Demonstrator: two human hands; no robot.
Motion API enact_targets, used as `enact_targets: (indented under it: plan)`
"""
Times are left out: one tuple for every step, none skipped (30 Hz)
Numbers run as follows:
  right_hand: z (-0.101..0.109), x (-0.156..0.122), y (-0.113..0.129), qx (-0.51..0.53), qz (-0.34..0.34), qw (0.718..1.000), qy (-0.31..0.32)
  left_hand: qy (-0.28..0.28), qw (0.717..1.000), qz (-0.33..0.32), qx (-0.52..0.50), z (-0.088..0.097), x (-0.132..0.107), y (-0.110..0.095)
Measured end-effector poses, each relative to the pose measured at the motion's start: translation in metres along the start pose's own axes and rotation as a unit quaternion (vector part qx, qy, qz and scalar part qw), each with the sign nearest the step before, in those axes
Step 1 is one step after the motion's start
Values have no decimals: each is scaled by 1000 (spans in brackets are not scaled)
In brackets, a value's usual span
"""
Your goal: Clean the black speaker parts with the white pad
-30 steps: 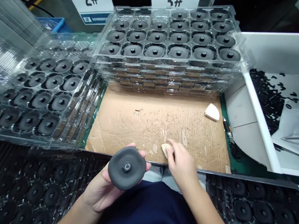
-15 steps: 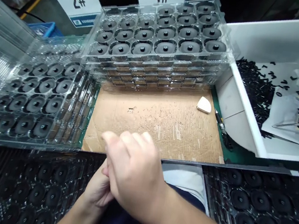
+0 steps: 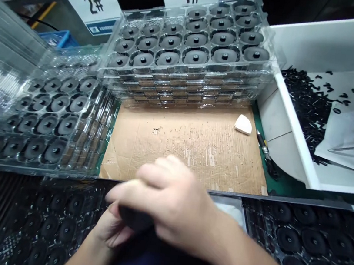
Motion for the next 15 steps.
enact_targets:
  plan:
    - [1, -3, -12, 8, -33, 999, -11, 27, 999, -5, -19, -4, 0, -1]
    - [3, -11, -28, 12, -87, 996, -35, 59, 997, -10, -45, -9, 0, -2]
    - [4, -23, -45, 19, -149, 987, -61, 89, 993, -14, -72, -13, -1, -3]
    - [1, -38, -61, 37, -206, 974, -84, 115, 989, -18, -95, -16, -1, -3]
    - [-7, -54, -75, 65, -255, 960, -93, 133, 985, -21, -112, -18, -2, -3]
    - [-19, -69, -88, 96, -295, 946, -89, 139, 983, -22, -119, -17, -2, -3]
    - [-33, -83, -97, 122, -324, 935, -74, 142, 982, -22, -120, -16, -1, -3]
    - [-46, -94, -104, 140, -344, 927, -53, 142, 982, -20, -120, -16, -1, -2]
    - [-57, -103, -109, 151, -358, 921, -34, 142, 983, -16, -119, -16, 1, -1]
    - [-63, -110, -111, 156, -369, 916, -20, 142, 983, -12, -117, -17, 2, 0]
    - [-63, -114, -112, 153, -380, 912, -21, 141, 983, -6, -115, -18, 4, 1]
    - [-55, -116, -109, 141, -389, 909, -41, 143, 983, -1, -112, -21, 5, 2]
    - [-41, -113, -103, 122, -389, 910, -74, 144, 984, 5, -108, -23, 6, 3]
    - [-25, -106, -92, 96, -372, 917, -106, 140, 985, 10, -97, -25, 7, 4]
    - [-8, -93, -76, 65, -331, 932, -133, 127, 989, 13, -77, -24, 8, 5]
Point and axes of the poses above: each hand's wrist, its own x-axis towards the middle knuckle, its own z-axis out of the back of the hand, y = z × x, the point moved 10 cm from there along x, towards the middle knuckle, and after that the axes turned 12 degrees about y, right-handed, at the moved point
